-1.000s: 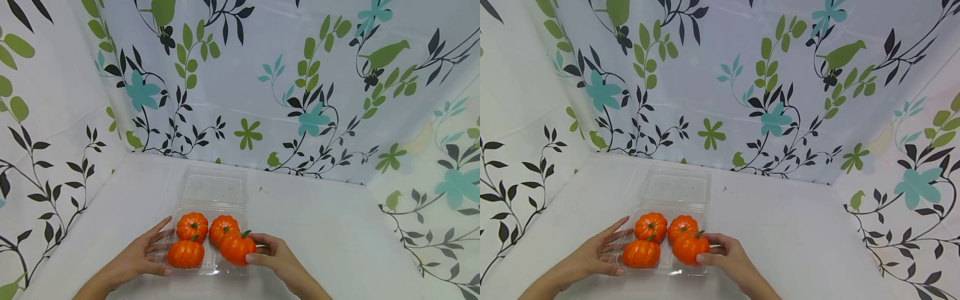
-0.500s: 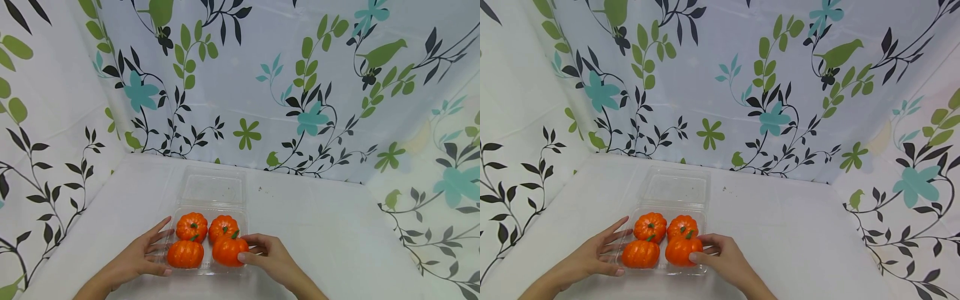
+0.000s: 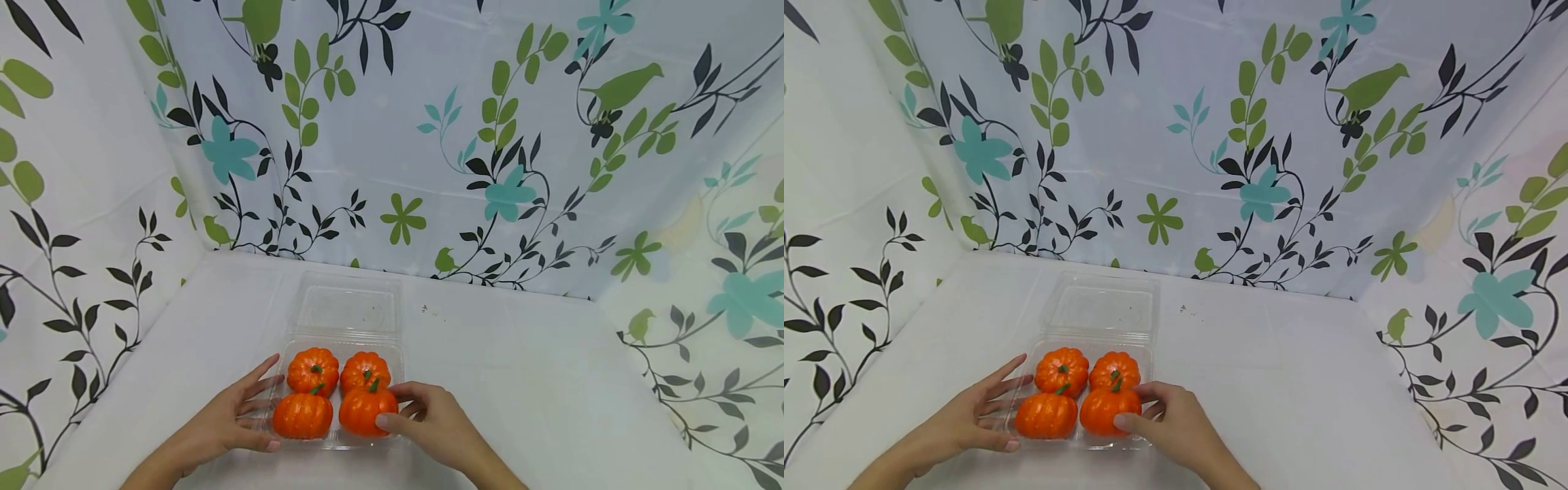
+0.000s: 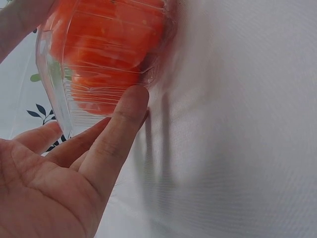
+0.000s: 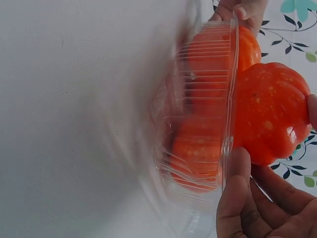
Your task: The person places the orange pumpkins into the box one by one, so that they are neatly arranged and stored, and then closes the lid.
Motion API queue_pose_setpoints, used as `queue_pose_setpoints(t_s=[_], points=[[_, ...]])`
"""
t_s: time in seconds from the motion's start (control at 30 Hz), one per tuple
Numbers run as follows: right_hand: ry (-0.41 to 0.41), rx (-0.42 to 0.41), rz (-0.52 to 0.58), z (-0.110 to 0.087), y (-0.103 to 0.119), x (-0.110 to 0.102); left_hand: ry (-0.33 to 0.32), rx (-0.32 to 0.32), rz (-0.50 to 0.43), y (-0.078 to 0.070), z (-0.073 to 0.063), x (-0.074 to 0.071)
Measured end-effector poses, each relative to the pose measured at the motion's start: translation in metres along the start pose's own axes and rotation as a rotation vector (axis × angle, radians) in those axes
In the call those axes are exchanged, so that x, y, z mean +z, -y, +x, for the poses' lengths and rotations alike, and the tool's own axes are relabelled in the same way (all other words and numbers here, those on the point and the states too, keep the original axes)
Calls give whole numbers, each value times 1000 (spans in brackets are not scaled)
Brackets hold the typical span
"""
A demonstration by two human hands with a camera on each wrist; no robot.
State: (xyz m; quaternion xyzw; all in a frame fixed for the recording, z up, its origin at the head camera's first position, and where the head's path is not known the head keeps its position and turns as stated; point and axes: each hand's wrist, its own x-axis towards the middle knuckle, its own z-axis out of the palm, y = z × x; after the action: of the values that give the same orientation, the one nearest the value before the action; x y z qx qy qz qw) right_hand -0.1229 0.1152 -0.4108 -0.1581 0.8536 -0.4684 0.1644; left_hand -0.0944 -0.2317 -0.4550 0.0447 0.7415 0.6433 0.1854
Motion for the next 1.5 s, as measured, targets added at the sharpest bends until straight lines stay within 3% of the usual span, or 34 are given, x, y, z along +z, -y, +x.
queue_pose_setpoints(t_s=[0.77, 1.13, 1.27, 1.5], points=[[-25, 2, -291, 5, -1, 12, 8, 0, -17, -1, -1, 0], [-62, 22, -363, 5, -2, 17, -1, -2, -2, -2, -1, 0], [-74, -58, -407, 5, -9, 19, 1, -1, -4, -2, -2, 0], [-123, -288, -435, 3, -22, 18, -11, -10, 5, -2, -2, 1]])
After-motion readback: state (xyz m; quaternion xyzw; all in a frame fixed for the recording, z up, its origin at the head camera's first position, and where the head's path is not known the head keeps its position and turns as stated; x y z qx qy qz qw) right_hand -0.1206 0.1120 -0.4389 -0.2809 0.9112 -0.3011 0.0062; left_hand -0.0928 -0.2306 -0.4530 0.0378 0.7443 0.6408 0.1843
